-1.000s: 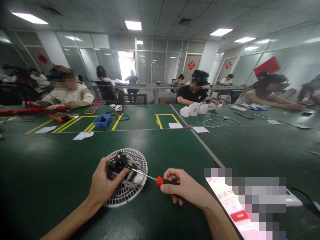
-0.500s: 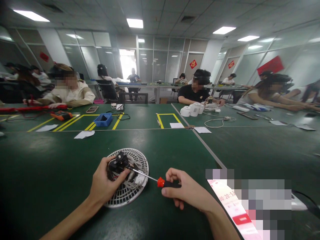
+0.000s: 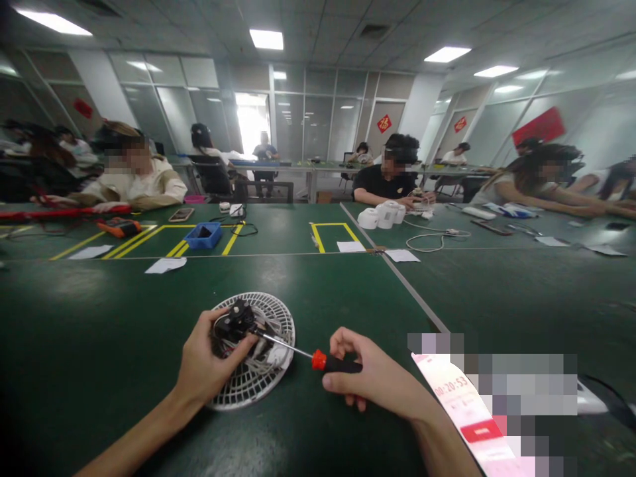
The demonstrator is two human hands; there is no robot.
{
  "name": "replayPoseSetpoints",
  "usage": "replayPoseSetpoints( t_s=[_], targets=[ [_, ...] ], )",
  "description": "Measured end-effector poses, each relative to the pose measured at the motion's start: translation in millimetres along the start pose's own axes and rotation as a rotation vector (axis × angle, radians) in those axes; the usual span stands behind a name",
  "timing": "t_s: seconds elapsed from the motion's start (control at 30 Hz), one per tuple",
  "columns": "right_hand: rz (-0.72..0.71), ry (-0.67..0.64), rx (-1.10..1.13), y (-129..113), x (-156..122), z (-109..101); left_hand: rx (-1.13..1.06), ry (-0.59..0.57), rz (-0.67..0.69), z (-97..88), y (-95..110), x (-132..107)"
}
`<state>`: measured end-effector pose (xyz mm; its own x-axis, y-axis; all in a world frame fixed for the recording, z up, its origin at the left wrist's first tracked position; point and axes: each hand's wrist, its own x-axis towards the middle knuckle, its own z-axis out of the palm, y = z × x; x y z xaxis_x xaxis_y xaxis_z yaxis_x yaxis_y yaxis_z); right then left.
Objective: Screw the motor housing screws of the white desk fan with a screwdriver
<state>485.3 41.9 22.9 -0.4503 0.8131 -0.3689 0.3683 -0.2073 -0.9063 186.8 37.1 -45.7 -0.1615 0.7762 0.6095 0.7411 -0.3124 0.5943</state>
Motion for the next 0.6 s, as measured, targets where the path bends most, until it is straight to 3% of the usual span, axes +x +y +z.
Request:
replayPoseSetpoints(
  t_s=[0.3, 0.6],
  targets=[
    [0.034, 0.03, -0.055, 9.0, 7.8, -2.6, 0.002, 0.01, 0.008, 0.7, -1.2, -1.1],
    [-0.002, 0.021, -0.035, 1.3, 1.1, -3.1, -0.002, 0.011, 0.015, 1.2, 0.4, 0.6]
  ],
)
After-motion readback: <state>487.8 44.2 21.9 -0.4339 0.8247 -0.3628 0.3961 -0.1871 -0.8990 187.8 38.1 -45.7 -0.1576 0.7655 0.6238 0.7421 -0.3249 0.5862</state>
